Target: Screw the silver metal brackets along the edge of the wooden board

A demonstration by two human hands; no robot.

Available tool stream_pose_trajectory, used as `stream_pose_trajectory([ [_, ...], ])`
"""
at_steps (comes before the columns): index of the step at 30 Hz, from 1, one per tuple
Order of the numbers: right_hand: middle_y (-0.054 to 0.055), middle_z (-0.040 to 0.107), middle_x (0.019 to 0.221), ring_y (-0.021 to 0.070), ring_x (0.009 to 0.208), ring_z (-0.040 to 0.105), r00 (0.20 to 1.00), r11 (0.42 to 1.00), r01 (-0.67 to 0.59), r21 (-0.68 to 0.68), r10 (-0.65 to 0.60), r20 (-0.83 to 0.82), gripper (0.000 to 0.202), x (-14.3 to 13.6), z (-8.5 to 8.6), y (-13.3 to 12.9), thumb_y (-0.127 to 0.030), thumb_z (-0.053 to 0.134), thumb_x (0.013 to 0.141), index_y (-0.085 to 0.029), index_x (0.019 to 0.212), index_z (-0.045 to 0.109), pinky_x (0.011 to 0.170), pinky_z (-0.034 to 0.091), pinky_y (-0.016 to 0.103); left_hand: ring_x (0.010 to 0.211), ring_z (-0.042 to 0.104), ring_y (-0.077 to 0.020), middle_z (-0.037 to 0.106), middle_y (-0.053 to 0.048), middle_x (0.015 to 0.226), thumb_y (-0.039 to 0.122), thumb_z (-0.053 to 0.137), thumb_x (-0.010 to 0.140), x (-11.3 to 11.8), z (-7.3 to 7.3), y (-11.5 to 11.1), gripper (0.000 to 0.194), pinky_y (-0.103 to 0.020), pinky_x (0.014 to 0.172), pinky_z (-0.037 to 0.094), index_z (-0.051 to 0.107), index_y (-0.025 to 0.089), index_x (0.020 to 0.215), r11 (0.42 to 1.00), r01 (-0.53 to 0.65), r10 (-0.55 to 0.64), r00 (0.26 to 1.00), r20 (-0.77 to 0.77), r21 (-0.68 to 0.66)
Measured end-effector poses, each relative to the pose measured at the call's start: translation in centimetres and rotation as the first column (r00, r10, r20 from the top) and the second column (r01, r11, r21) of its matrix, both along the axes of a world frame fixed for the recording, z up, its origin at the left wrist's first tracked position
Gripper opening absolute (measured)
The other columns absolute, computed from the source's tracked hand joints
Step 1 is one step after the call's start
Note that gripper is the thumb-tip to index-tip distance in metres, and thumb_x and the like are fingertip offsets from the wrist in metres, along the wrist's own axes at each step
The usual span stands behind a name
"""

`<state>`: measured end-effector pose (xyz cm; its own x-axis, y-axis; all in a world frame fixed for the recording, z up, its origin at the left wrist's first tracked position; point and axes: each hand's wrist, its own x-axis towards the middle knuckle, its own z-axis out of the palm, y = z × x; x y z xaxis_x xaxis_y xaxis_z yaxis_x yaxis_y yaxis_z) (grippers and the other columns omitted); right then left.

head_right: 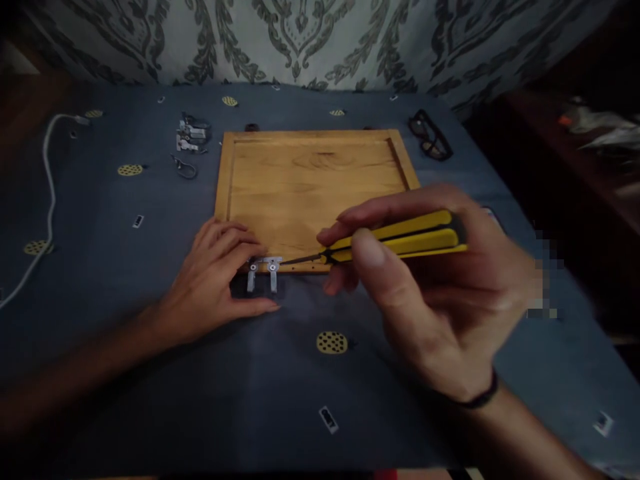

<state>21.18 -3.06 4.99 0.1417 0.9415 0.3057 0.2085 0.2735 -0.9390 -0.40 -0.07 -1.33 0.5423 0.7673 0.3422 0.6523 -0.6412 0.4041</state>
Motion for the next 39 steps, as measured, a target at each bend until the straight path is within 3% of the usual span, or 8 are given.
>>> stream_pose_trajectory([
  [4, 0.002, 0.073, 0.084, 0.0158, 0.054, 0.062, 0.997, 0.993, 0.073, 0.093, -0.072, -0.020, 0.005, -1.7, -0.9, 0.2, -0.030, 0.073, 0.085, -0.026, 0.088, 0.071, 0.046, 0.049, 0.036, 0.111, 0.054, -0.0310, 0.065, -0.008, 0.109, 0.059, 0.079, 0.075, 0.1, -0.2, -0.1, 0.052, -0.053, 0.108, 0.036, 0.067, 0.019, 0.106, 1.000, 0.003, -0.003, 1.000, 0.000, 0.022],
  [12, 0.003, 0.076, 0.090, 0.0147, 0.058, 0.069, 0.991, 0.977, -0.131, 0.165, 0.135, -0.017, 0.012, -0.2, -2.9, 1.1, -0.019, 0.070, 0.088, -0.023, 0.099, 0.072, 0.044, 0.054, 0.029, 0.111, 0.054, -0.0295, 0.066, -0.008, 0.109, 0.048, 0.078, 0.081, 0.2, 0.0, -0.2, 0.042, -0.050, 0.106, 0.038, 0.068, 0.015, 0.106, 1.000, 0.011, -0.011, 1.000, -0.027, 0.009],
  [21, 0.003, 0.072, 0.089, 0.0186, 0.071, 0.073, 0.994, 0.986, -0.108, 0.128, 0.110, -0.009, 0.009, -0.7, -2.7, 0.8, -0.024, 0.071, 0.089, -0.027, 0.097, 0.072, 0.046, 0.055, 0.028, 0.110, 0.053, -0.0297, 0.066, -0.010, 0.110, 0.047, 0.076, 0.083, 0.2, 0.0, -0.3, 0.042, -0.050, 0.105, 0.040, 0.069, 0.013, 0.107, 1.000, 0.011, -0.011, 1.000, -0.029, 0.021],
  [27, 0.001, 0.072, 0.089, 0.0159, 0.064, 0.071, 0.992, 0.982, -0.128, 0.138, 0.128, 0.008, 0.009, -0.6, -3.0, 1.0, -0.021, 0.069, 0.090, -0.025, 0.098, 0.071, 0.046, 0.056, 0.030, 0.111, 0.053, -0.0299, 0.066, -0.010, 0.110, 0.047, 0.077, 0.082, 0.2, 0.1, -0.3, 0.043, -0.052, 0.107, 0.038, 0.069, 0.013, 0.107, 1.000, 0.004, -0.004, 0.999, -0.036, 0.010],
  [30, -0.001, 0.074, 0.090, 0.0134, 0.061, 0.071, 0.987, 0.977, -0.147, 0.152, 0.135, 0.085, 0.011, -0.6, -2.5, 0.9, -0.022, 0.069, 0.090, -0.027, 0.100, 0.070, 0.048, 0.056, 0.028, 0.111, 0.053, -0.0301, 0.066, -0.010, 0.111, 0.047, 0.077, 0.082, 0.2, 0.0, -0.4, 0.043, -0.053, 0.108, 0.037, 0.069, 0.013, 0.108, 1.000, 0.004, -0.003, 0.999, -0.043, 0.012],
  [35, -0.004, 0.074, 0.087, 0.0085, 0.060, 0.068, 0.914, 0.969, -0.209, 0.131, 0.146, 0.379, 0.005, -1.0, -0.4, 0.8, -0.022, 0.069, 0.090, -0.026, 0.093, 0.069, 0.056, 0.053, 0.024, 0.111, 0.053, -0.0303, 0.065, -0.010, 0.110, 0.046, 0.078, 0.081, 0.1, 0.0, -0.4, 0.044, -0.051, 0.107, 0.038, 0.069, 0.014, 0.109, 1.000, 0.002, -0.001, 0.999, -0.045, 0.020],
  [39, -0.002, 0.073, 0.085, 0.0094, 0.060, 0.066, 0.881, 0.965, -0.243, 0.096, 0.178, 0.438, 0.003, -1.5, 0.3, 1.1, -0.026, 0.067, 0.092, -0.024, 0.091, 0.067, 0.059, 0.051, 0.026, 0.111, 0.053, -0.0304, 0.065, -0.010, 0.110, 0.046, 0.078, 0.081, 0.1, 0.0, -0.4, 0.042, -0.052, 0.107, 0.037, 0.070, 0.013, 0.107, 1.000, 0.008, -0.008, 0.999, -0.038, 0.010],
])
